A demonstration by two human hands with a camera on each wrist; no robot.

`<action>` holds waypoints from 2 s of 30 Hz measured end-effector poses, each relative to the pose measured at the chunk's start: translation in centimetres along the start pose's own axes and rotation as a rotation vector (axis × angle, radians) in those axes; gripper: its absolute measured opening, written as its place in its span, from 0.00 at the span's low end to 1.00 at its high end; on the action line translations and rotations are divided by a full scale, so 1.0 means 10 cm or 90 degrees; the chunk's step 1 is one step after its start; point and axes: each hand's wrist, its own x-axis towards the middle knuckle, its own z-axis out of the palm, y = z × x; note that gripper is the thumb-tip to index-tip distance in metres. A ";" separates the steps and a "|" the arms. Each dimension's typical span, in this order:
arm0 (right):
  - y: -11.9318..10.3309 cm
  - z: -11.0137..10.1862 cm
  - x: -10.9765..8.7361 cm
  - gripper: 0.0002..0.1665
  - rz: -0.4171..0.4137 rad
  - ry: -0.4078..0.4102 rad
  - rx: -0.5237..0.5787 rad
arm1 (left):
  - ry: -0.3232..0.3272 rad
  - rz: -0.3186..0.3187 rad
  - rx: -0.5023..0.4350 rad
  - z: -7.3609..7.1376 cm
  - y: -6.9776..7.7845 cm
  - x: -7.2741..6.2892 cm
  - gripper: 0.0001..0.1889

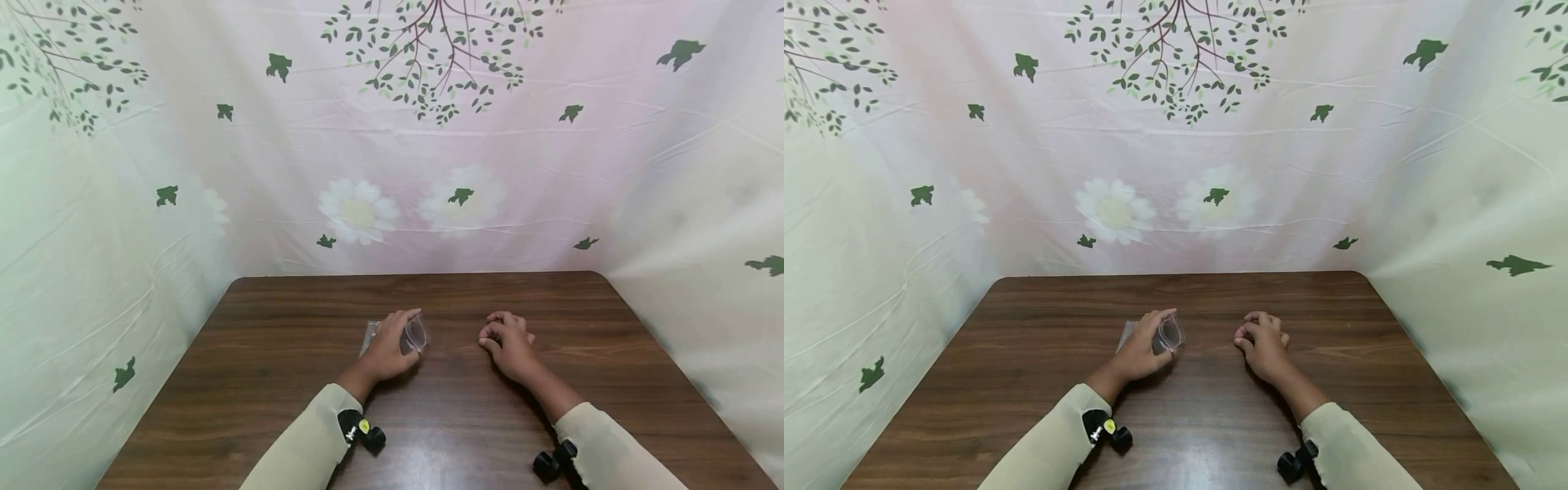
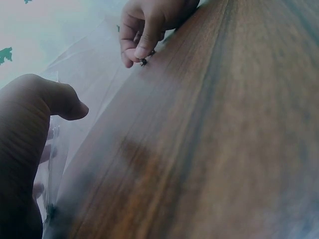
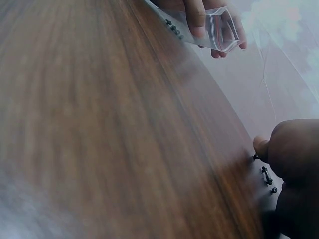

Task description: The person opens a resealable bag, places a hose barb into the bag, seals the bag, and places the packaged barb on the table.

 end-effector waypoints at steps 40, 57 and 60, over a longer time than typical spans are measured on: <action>-0.81 0.81 0.13 0.03 -0.206 0.133 0.159 | -0.008 -0.017 -0.012 0.02 -0.06 0.01 0.44; -0.59 0.60 0.10 0.05 -0.191 0.154 0.123 | -0.015 -0.021 -0.005 -0.01 0.01 0.03 0.45; -0.50 0.52 0.10 0.05 -0.185 0.162 0.113 | 0.000 0.002 -0.006 0.03 -0.06 0.02 0.45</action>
